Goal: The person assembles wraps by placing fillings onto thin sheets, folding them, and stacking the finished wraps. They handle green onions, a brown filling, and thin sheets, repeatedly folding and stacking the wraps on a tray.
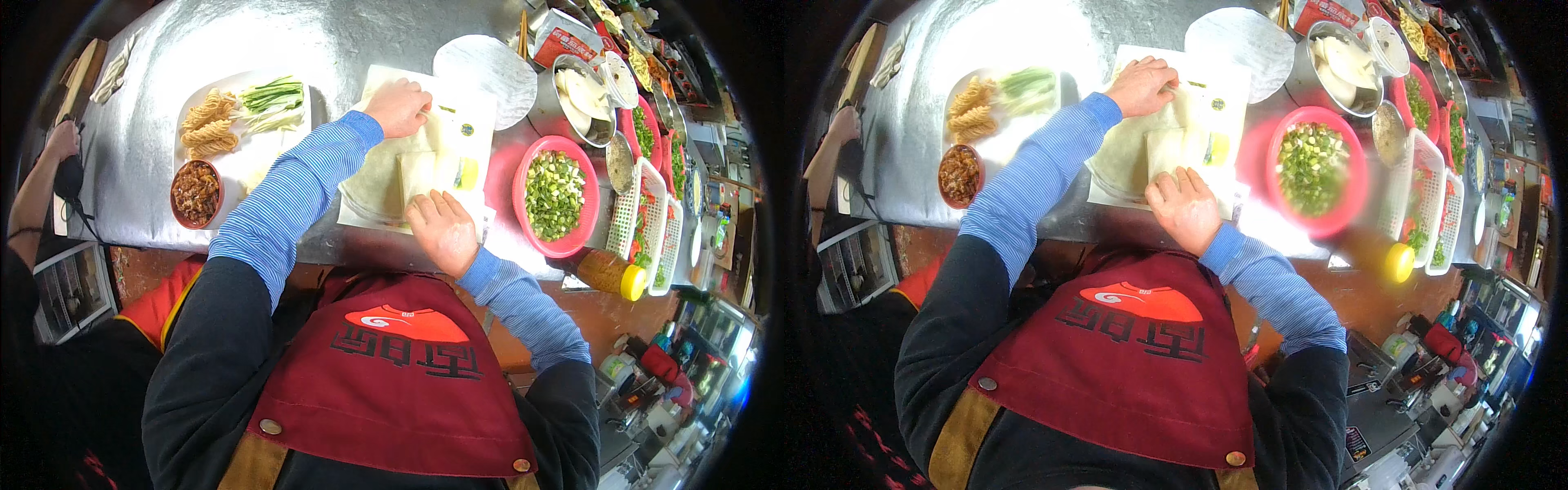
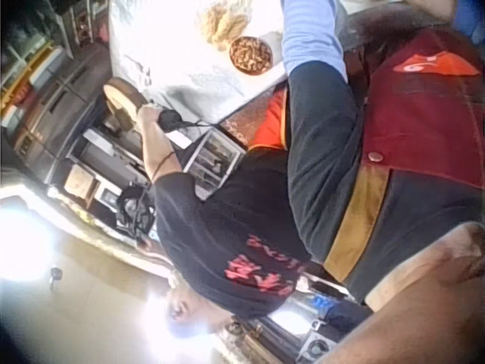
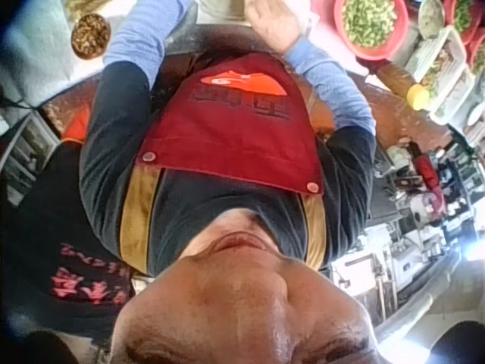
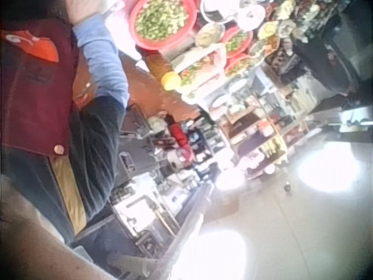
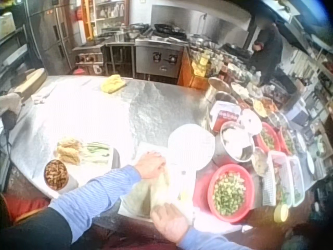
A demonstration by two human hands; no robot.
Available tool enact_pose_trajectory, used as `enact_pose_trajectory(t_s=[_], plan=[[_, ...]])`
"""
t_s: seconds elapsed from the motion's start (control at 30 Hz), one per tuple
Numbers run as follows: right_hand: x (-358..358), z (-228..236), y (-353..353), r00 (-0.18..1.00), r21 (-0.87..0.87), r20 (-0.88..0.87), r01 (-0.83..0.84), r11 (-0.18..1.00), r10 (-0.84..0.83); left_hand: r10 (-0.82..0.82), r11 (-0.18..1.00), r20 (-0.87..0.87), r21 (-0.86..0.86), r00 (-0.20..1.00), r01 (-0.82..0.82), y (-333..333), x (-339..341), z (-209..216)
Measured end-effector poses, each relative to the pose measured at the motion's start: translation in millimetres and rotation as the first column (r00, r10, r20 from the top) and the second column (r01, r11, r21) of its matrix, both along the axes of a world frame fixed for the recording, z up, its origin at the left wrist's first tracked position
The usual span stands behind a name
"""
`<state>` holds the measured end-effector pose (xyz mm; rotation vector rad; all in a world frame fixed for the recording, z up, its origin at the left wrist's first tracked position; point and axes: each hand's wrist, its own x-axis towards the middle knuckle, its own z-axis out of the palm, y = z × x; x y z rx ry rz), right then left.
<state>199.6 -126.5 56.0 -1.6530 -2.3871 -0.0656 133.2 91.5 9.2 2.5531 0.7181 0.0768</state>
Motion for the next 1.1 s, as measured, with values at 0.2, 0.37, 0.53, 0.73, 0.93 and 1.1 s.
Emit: enact_pose_trajectory(t_s=[0.2, 0.37, 0.53, 0.73, 0.93, 1.1], plan=[[-11, 4, -15, 0.992, -0.03, 0.11, 0.062, 0.998, -0.058, 0.093, 0.996, 0.18, -0.005, 0.979, -0.093, -7, -6, 3], [-8, 14, -33, 0.998, -0.125, -0.069, -0.01, 0.992, 0.001, 0.214, 0.976, 0.374, -0.043, 0.902, -0.214, -25, -34, 14], [25, 5, 24, 0.982, -0.046, -0.133, 0.131, 0.99, -0.136, 0.308, 0.951, 0.337, -0.099, 0.89, -0.292, -64, -65, 17], [32, -12, 52, 0.918, -0.115, -0.342, 0.17, 0.979, -0.199, 0.325, 0.944, 0.25, -0.035, 0.912, -0.327, -130, -89, 19], [26, -34, 83, 0.941, -0.136, -0.321, 0.063, 0.989, -0.104, 0.594, 0.794, 0.024, -0.183, 0.804, -0.58, -166, -77, 20], [32, -42, 96, 0.98, -0.279, -0.181, 0.03, 0.96, -0.084, 0.61, 0.757, 0.004, -0.299, 0.792, -0.581, -178, -73, 19]])
